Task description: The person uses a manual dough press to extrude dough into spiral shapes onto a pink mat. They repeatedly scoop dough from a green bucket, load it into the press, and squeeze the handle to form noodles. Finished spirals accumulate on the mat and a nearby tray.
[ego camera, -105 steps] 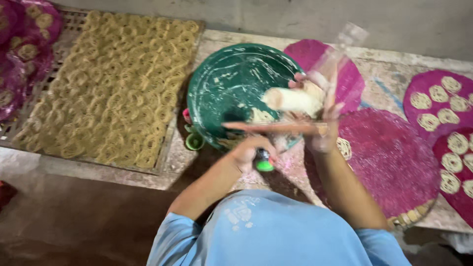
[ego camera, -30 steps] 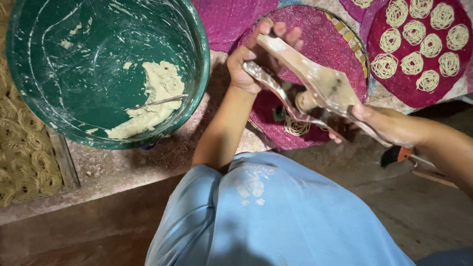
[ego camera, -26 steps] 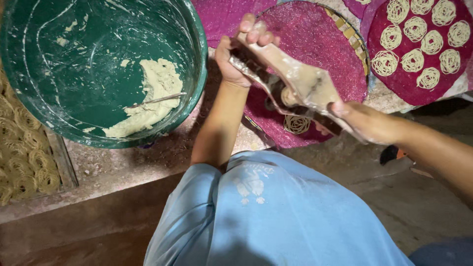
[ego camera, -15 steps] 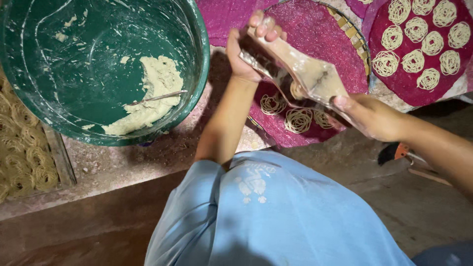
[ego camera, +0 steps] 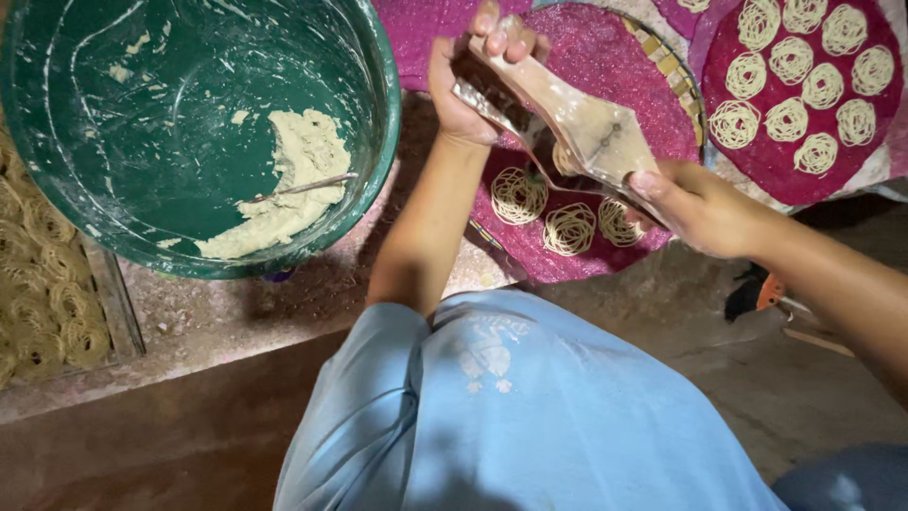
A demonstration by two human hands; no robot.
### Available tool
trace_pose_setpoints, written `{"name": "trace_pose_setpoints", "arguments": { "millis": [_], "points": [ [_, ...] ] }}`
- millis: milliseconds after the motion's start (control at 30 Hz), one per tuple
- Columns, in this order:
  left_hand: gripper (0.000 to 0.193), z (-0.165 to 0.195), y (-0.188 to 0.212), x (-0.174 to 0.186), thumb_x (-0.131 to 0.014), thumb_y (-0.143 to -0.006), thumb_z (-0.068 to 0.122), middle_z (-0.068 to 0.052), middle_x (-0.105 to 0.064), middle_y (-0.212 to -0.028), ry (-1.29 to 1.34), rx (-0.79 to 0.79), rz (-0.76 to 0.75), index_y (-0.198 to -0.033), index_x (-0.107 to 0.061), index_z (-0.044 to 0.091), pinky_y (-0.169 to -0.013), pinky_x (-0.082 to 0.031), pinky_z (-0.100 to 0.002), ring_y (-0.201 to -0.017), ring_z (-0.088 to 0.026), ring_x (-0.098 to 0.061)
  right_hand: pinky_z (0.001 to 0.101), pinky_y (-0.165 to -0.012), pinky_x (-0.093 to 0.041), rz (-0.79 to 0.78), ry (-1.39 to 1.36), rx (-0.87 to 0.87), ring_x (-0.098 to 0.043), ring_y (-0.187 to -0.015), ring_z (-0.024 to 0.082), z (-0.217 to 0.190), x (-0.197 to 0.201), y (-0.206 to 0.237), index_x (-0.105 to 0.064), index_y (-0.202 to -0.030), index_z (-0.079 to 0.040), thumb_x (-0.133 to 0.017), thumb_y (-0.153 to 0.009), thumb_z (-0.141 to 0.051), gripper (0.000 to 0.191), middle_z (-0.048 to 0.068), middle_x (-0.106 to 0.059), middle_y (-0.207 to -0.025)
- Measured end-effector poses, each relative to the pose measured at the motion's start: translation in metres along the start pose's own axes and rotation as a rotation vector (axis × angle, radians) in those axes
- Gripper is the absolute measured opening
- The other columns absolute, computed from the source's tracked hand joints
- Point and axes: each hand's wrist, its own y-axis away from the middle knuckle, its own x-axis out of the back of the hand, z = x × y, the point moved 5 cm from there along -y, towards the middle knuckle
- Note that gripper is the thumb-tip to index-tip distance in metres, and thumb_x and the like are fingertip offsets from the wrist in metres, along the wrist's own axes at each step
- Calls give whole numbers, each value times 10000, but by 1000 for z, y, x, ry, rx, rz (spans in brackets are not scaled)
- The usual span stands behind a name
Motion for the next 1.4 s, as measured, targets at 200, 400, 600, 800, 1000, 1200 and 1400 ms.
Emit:
{"name": "trace_pose_setpoints", "arguments": {
  "millis": [200, 400, 600, 800, 1000, 1200, 1400],
  "points": [
    [652, 17, 19, 17, -214, -1002, 570, -72, -657, -875, -614, 447, 328, -1014, -602, 45, -796, -558, -348, -852, -180, -660, 316, -656, -512, -63, -194, 152, -627, -743, 142, 4, -9, -8, -662, -1039, -29, -379, -1023, -580, 619, 47, -683, -828],
    [554, 8, 105, 63, -379, -948, 147, 75, -614, -1161, -1311, 892, 556, -1500, -425, 135, -541, -505, -199, -614, -54, -572, 324, -705, -524, -31, -288, 210, -651, -808, 149, 16, -10, -21, -604, -1152, -38, -407, -1007, -591, 605, 46, -690, -890],
    [786, 14, 140, -27, -568, -934, 171, -109, -772, -1112, -2095, 889, 155, -1620, -187, 134, -665, -546, -358, -694, -217, -672, 333, -720, -508, 46, -246, 299, -638, -813, 175, 34, -1, -29, -654, -1123, -10, -356, -1047, -628, 690, 79, -691, -894],
    [640, 31, 77, -51, -553, -1068, 370, -125, -612, -1472, -1208, 489, 448, -1593, -353, 65, -1112, -527, -407, -1216, -216, -643, 371, -758, -608, -217, -268, 308, -748, -823, 217, 22, -2, -30, -725, -1048, -7, -283, -997, -686, 812, 91, -769, -879],
    [705, 23, 23, -31, -497, -971, 619, -82, -614, -1163, -148, 46, 194, -1392, -518, 54, -1165, -433, -489, -1221, -275, -585, 403, -849, -558, -451, -442, 7, -705, -917, 219, -4, -7, -31, -691, -1092, -38, -328, -931, -643, 723, 99, -755, -965],
    [285, 47, -10, 10, -408, -996, 378, -34, -562, -928, -117, -121, 229, -1048, -531, 126, -997, -463, -416, -952, -211, -557, 409, -766, -560, -139, -6, 37, -701, -785, 234, -21, 25, -74, -729, -998, -8, -313, -993, -645, 761, 122, -750, -847],
    [317, 63, 4, 27, -382, -987, 401, -22, -560, -897, -205, -184, 276, -1031, -528, 123, -954, -459, -415, -930, -204, -558, 398, -755, -555, -126, 2, 43, -699, -767, 213, -27, 8, -86, -734, -1008, -13, -322, -974, -671, 777, 108, -753, -831]
  ]
}}
